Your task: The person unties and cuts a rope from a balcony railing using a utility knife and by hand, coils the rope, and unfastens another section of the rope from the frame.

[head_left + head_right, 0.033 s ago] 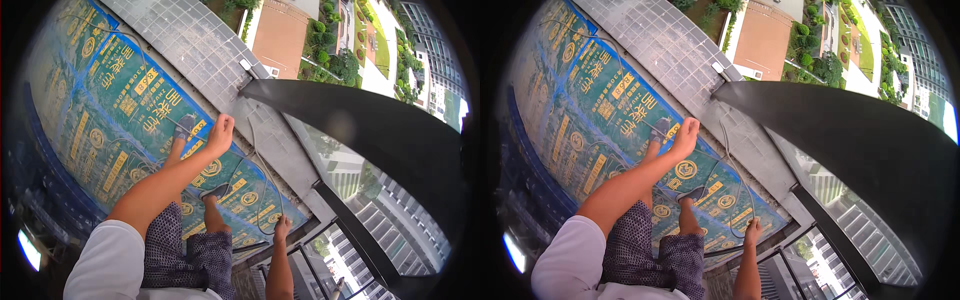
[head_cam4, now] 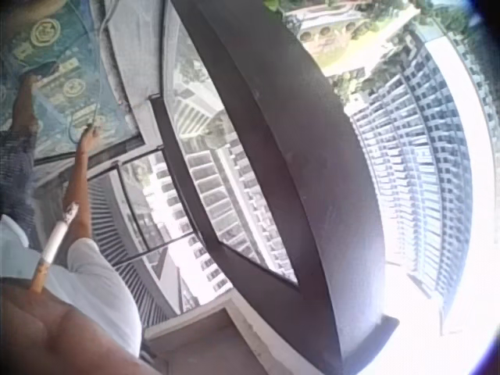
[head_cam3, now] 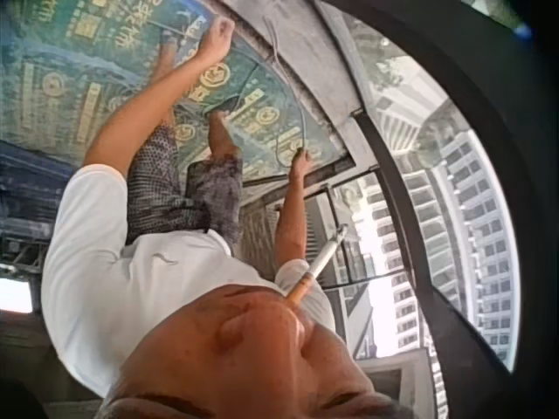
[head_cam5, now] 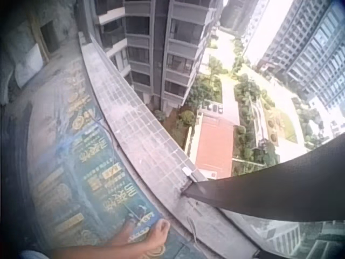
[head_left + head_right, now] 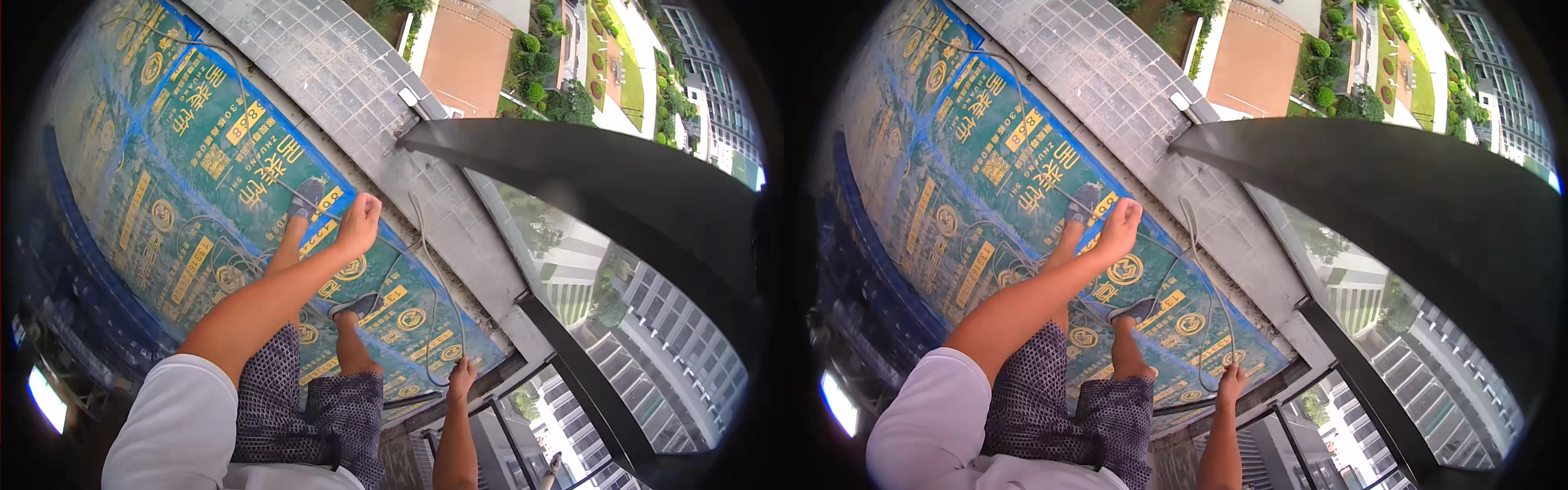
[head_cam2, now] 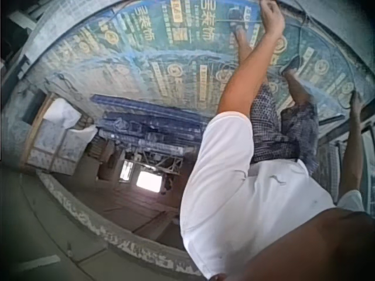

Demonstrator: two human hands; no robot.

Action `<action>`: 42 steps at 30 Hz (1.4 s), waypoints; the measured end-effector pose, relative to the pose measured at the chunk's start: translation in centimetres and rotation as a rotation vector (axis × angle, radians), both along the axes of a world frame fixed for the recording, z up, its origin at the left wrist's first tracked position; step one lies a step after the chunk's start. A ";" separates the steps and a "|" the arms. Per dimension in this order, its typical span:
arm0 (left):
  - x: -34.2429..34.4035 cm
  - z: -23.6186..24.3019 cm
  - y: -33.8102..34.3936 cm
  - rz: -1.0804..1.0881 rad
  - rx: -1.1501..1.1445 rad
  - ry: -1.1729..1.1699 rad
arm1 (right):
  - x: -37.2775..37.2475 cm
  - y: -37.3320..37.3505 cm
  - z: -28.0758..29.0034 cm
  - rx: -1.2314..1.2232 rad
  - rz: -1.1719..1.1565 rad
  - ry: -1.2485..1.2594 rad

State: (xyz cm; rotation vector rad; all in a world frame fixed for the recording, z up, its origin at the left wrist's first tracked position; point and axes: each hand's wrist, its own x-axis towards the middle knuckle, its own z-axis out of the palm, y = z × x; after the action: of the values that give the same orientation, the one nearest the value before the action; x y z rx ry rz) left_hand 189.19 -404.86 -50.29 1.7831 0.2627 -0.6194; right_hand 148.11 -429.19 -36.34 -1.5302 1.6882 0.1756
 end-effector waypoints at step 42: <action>-36.5 36.1 87.5 0.322 0.744 0.108 | 4.5 16.2 17.4 -0.295 0.005 -0.123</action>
State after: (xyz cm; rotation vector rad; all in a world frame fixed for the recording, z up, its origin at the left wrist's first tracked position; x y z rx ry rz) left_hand 152.69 -317.33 -14.22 2.3402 0.9300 -0.4047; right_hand 152.60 -412.96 -18.98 -1.7222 1.6657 -0.1705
